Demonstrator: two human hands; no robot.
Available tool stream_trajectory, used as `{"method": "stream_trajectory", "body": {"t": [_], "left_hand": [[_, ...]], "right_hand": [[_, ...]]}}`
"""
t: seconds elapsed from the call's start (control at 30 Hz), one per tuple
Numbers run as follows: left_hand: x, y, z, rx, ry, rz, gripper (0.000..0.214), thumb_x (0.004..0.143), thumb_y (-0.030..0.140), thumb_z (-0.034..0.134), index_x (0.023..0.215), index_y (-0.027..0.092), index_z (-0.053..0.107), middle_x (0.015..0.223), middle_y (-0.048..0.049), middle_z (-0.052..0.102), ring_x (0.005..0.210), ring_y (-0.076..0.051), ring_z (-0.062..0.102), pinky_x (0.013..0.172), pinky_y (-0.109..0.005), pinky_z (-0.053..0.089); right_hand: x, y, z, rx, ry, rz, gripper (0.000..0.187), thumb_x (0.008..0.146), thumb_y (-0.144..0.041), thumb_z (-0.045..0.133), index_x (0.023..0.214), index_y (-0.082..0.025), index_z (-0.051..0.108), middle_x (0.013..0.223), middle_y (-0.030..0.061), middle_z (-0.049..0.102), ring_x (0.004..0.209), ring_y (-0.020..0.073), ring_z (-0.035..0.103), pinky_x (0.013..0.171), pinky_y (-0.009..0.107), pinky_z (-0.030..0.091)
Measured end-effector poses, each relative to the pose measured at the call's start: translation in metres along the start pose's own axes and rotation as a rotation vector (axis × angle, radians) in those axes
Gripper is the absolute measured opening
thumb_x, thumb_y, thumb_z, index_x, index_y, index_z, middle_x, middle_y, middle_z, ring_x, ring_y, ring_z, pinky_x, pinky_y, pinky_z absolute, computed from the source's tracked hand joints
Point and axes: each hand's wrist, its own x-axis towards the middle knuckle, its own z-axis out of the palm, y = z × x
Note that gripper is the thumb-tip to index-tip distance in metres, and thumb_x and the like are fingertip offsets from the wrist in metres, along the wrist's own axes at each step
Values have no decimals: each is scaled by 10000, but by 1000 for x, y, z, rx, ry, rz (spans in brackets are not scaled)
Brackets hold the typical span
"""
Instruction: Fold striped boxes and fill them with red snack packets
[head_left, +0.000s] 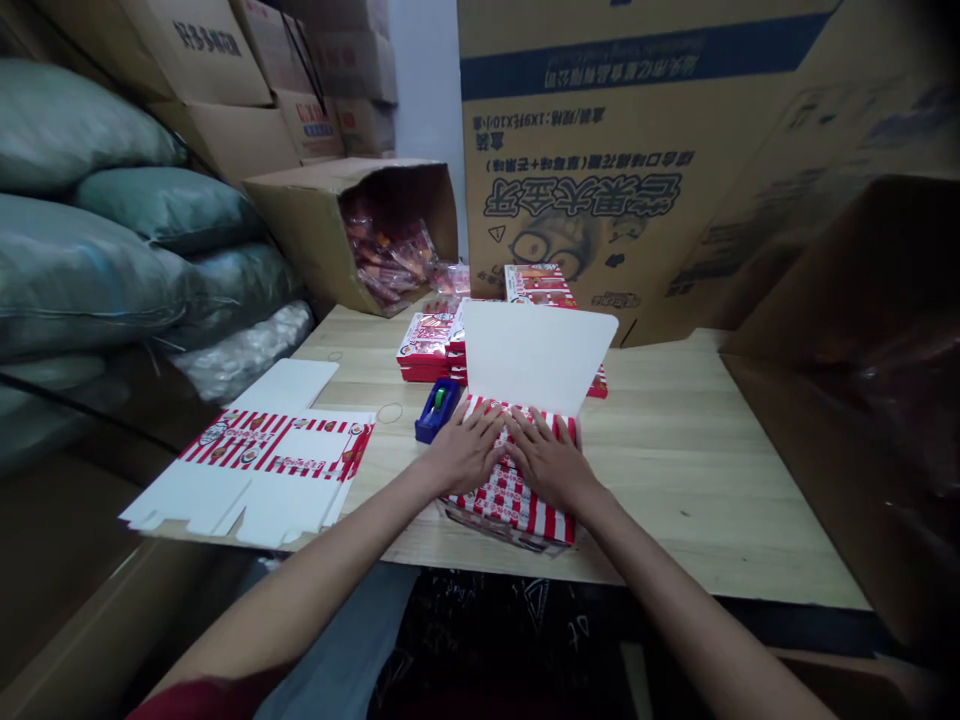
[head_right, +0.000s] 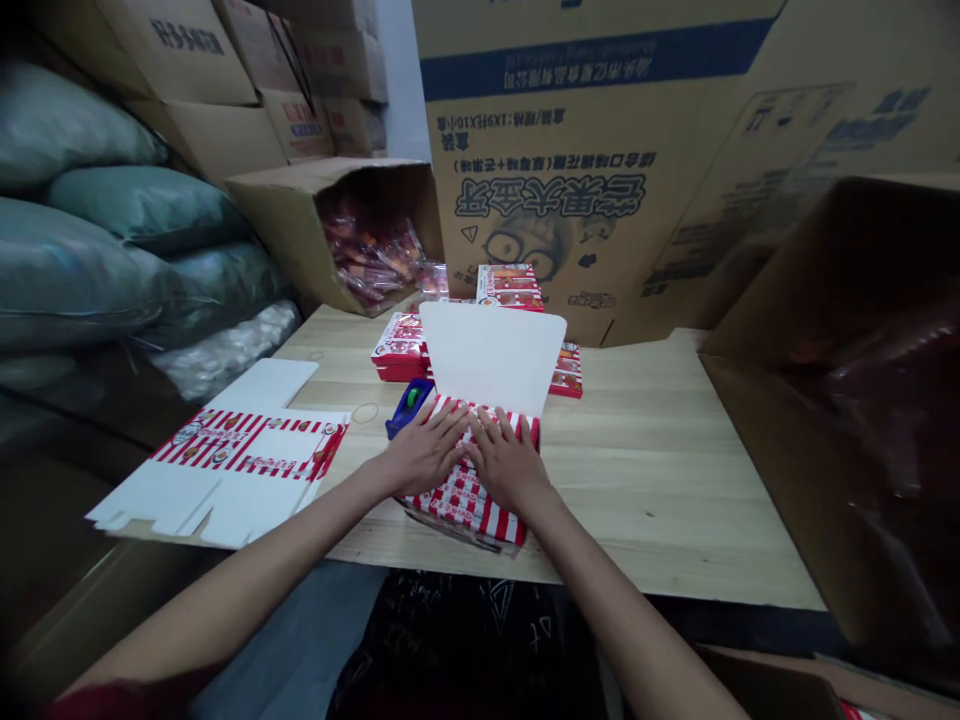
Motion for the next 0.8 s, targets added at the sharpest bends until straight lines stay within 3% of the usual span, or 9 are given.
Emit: {"method": "stream_trajectory", "body": {"t": [0.13, 0.23, 0.3, 0.43, 0.53, 0.6, 0.63, 0.73, 0.8], "left_hand": [[2, 1, 14, 44, -19, -101, 630, 1055, 365, 384, 1627, 112, 305, 1731, -151, 198, 1617, -293, 129, 1313, -524, 74], [8, -2, 4, 10, -185, -111, 692, 1030, 359, 404, 1646, 87, 241, 1734, -165, 142, 1617, -320, 97, 1305, -560, 83], [13, 1, -4, -30, -241, -103, 714, 1021, 349, 385, 1647, 55, 208, 1727, -188, 139, 1615, -328, 100, 1297, -569, 105], [14, 22, 2, -77, -22, -107, 739, 991, 328, 411, 1637, 29, 214, 1727, -206, 124, 1618, -323, 42, 1301, -548, 73], [-1, 32, 8, -230, -24, -112, 711, 995, 339, 443, 1619, 43, 278, 1708, -219, 216, 1612, -332, 109, 1296, -544, 140], [-18, 26, 3, -409, 66, -81, 671, 1023, 353, 436, 1632, 114, 288, 1703, -174, 274, 1608, -290, 172, 1305, -500, 156], [-27, 18, -2, -508, 185, -108, 651, 1037, 366, 431, 1638, 159, 290, 1705, -140, 289, 1608, -264, 182, 1314, -477, 135], [-45, -12, -10, -924, 605, -423, 585, 1060, 436, 421, 1612, 250, 366, 1711, -55, 306, 1607, -220, 193, 1324, -433, 98], [-44, -28, -5, -1232, 637, -628, 544, 1042, 471, 454, 1535, 244, 496, 1667, -68, 398, 1565, -256, 323, 1300, -458, 226]], "right_hand": [[3, 4, -1, 15, -198, 89, 660, 1078, -517, 320, 1671, -240, 232, 1748, 100, 133, 1615, 367, 83, 1257, 676, 94], [9, 5, -17, 38, -373, 108, 792, 1045, -657, 277, 1687, -226, 108, 1756, 88, -8, 1613, 363, -46, 1267, 648, 19], [9, 3, -25, 80, -390, 103, 803, 1043, -676, 221, 1688, -228, 55, 1754, 92, -24, 1614, 340, -52, 1270, 637, 41], [-2, -4, -30, 72, -210, 66, 799, 1047, -661, 199, 1689, -202, 74, 1750, 120, 93, 1621, 328, 18, 1267, 651, 44], [-20, -2, -30, 99, -154, 61, 785, 1041, -669, 257, 1657, -183, 284, 1709, 151, 273, 1606, 357, 165, 1268, 658, 69], [-39, 7, -29, 247, 30, 65, 703, 1066, -620, 250, 1628, -215, 368, 1681, 119, 361, 1594, 319, 235, 1284, 622, 97], [-50, 12, -27, 343, 175, 91, 662, 1081, -584, 229, 1620, -232, 382, 1676, 97, 379, 1593, 290, 247, 1293, 599, 108], [-79, 22, -15, 614, 565, 312, 626, 1099, -521, 184, 1603, -226, 408, 1647, 109, 435, 1558, 257, 344, 1280, 577, 227], [-86, 18, -7, 677, 604, 382, 606, 1096, -510, 234, 1568, -210, 468, 1633, 135, 450, 1542, 283, 376, 1256, 602, 278]]}}
